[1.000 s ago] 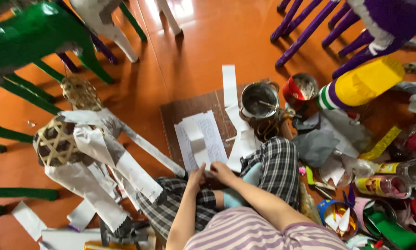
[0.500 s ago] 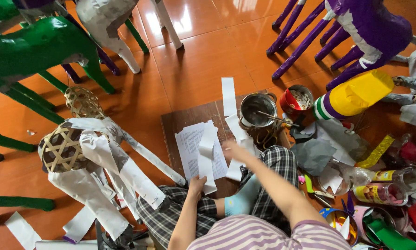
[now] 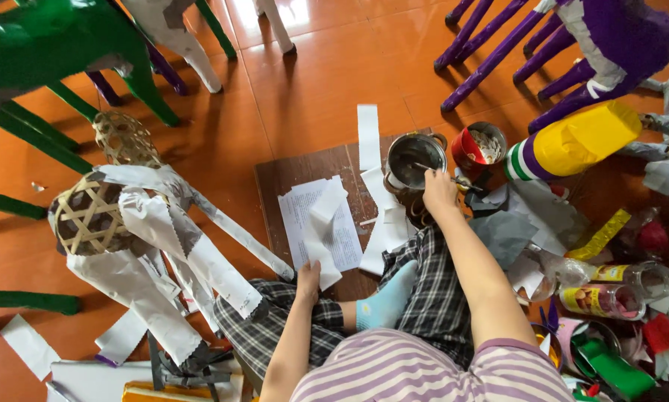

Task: Applying paper strips to a frame to create a paper-mache sculpture

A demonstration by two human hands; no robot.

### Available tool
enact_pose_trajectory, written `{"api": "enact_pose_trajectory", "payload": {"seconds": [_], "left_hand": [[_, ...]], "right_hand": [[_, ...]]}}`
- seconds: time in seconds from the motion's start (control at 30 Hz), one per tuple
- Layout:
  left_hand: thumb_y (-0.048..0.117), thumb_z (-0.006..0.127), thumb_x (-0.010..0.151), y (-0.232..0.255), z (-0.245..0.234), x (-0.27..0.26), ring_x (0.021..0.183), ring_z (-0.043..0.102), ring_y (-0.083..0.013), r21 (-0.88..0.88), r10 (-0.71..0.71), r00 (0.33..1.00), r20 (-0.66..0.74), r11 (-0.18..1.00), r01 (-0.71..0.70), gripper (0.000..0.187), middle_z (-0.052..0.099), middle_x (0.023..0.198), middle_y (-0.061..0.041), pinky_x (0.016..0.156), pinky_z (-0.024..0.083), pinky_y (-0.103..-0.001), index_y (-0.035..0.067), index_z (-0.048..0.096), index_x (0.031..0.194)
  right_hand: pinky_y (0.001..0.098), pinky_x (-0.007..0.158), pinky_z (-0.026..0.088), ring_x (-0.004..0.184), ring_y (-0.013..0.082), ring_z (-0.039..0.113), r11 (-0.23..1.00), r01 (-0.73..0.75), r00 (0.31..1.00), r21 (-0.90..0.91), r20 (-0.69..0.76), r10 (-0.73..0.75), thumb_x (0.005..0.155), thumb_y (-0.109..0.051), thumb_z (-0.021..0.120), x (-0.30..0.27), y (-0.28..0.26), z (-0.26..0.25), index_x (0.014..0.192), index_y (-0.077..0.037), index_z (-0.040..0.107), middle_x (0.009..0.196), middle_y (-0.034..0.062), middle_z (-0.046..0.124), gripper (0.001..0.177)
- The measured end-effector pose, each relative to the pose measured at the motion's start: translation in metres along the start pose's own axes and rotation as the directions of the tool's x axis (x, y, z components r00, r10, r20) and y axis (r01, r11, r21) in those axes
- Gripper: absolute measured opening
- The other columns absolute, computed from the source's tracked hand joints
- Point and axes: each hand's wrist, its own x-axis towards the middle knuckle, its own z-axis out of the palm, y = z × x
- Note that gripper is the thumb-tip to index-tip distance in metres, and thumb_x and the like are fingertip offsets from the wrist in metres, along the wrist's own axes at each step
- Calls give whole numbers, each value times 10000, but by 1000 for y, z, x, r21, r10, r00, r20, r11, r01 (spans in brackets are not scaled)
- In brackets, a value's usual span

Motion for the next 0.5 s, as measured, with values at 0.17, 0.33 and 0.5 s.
{"api": "enact_pose_trajectory", "payload": {"seconds": [0.17, 0.33, 0.5], "left_hand": [[239, 523, 1008, -35, -2, 27, 1290, 442, -404, -37, 87, 995, -38, 995, -88, 593, 473, 1346, -380, 990, 444, -523, -184, 374, 1395], [199, 714, 911, -54, -4, 52, 1023, 589, -234, -153, 29, 1000, -11, 988, -30, 649, 585, 1175, -215, 818, 545, -408, -93, 423, 1413], [57, 750, 848, -59, -9, 58, 968, 629, -259, -143, 15, 998, 54, 990, -7, 631, 619, 1154, -222, 778, 566, -423, -71, 447, 1387]], "right_hand": [[486, 704, 388, 893, 362, 550, 979, 40, 922, -201, -371, -113, 878, -105, 559, 2, 30, 1, 978, -77, 657, 911, 171, 561, 144], [517, 668, 520, 974, 363, 577, 998, 37, 999, -51, -25, -39, 976, -188, 532, 0, 29, 1, 963, -60, 701, 917, 181, 579, 212], [462, 632, 531, 879, 357, 579, 992, 15, 985, -126, -168, -36, 926, -158, 578, -11, 21, -21, 882, -42, 731, 862, 172, 570, 197]]}}
